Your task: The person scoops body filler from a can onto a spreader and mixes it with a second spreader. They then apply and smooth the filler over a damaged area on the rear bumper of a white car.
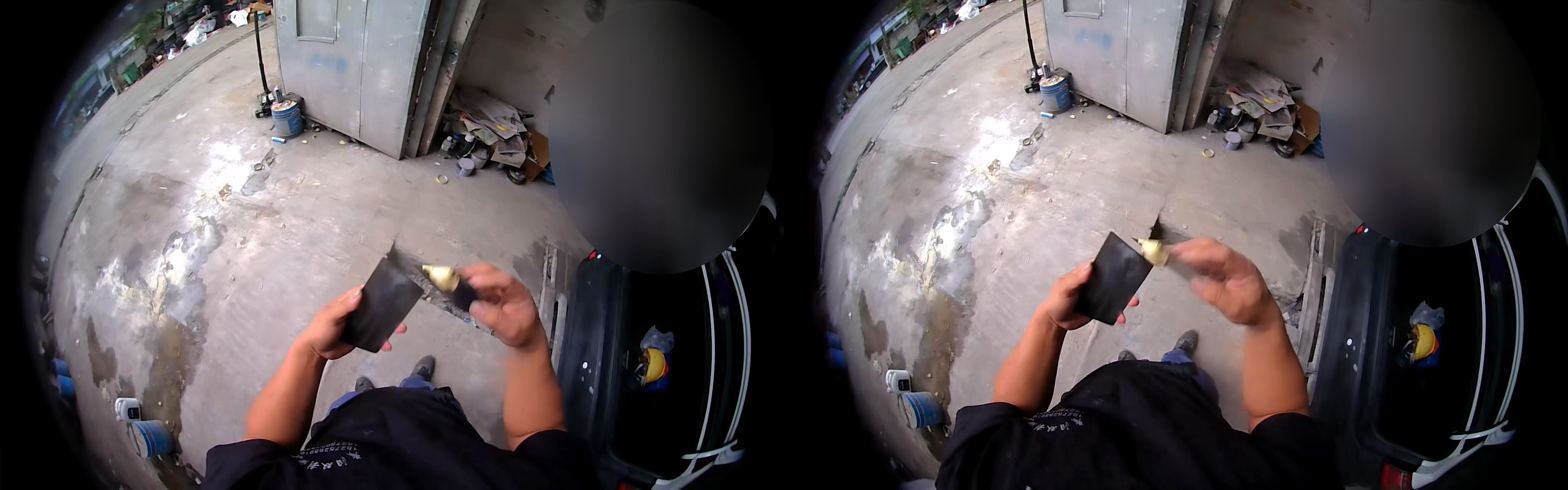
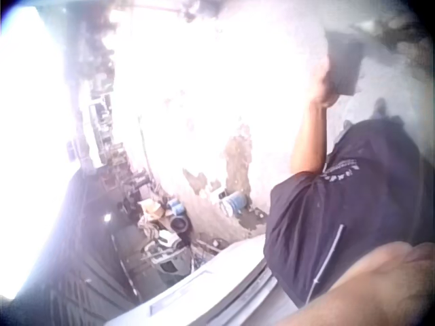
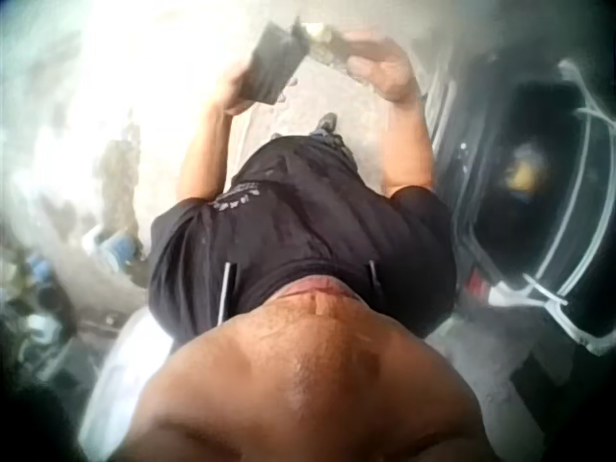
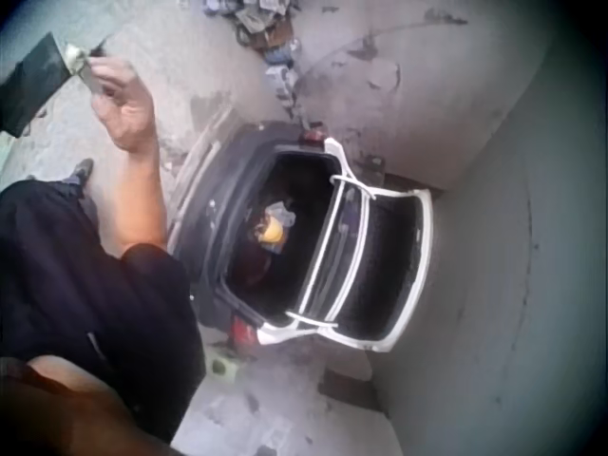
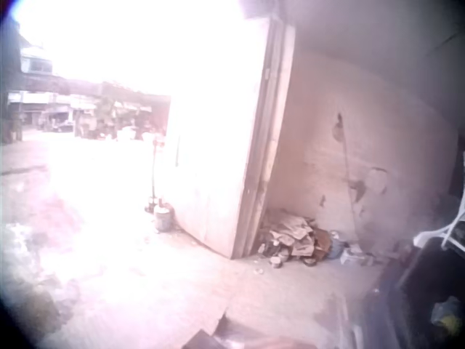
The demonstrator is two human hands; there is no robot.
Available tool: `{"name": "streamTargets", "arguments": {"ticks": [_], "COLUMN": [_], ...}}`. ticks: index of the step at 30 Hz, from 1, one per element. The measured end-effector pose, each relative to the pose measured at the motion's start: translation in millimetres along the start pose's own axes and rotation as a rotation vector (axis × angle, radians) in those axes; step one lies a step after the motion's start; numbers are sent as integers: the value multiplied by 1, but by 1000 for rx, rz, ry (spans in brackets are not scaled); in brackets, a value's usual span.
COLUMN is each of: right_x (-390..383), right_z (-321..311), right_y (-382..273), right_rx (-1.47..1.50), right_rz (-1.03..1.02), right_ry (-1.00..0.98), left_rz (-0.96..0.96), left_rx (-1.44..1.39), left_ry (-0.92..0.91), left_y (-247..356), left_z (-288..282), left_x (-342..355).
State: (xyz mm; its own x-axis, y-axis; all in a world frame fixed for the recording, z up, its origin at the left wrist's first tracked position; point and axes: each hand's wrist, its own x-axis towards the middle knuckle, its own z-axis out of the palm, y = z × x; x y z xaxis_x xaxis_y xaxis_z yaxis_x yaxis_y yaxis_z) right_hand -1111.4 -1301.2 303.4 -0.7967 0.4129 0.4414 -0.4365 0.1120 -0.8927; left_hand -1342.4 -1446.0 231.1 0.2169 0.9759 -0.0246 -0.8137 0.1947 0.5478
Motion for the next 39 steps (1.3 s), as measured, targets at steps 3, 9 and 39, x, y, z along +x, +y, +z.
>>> {"name": "streamTargets", "arguments": {"ticks": [3,9,39], "right_x": [18,21,-50], "right_z": [15,-7,5], "right_y": [-7,13,78], "right_rx": [-343,-854,-425], "right_rz": [-33,-45,212], "right_ry": [-245,-299,131], "left_rz": [-23,-73,465], "left_rx": [-128,-199,585], "left_ry": [-144,-180,85], "left_y": [-1,-14,-35], "left_z": [2,0,19], "left_x": [-3,-4,16]}}
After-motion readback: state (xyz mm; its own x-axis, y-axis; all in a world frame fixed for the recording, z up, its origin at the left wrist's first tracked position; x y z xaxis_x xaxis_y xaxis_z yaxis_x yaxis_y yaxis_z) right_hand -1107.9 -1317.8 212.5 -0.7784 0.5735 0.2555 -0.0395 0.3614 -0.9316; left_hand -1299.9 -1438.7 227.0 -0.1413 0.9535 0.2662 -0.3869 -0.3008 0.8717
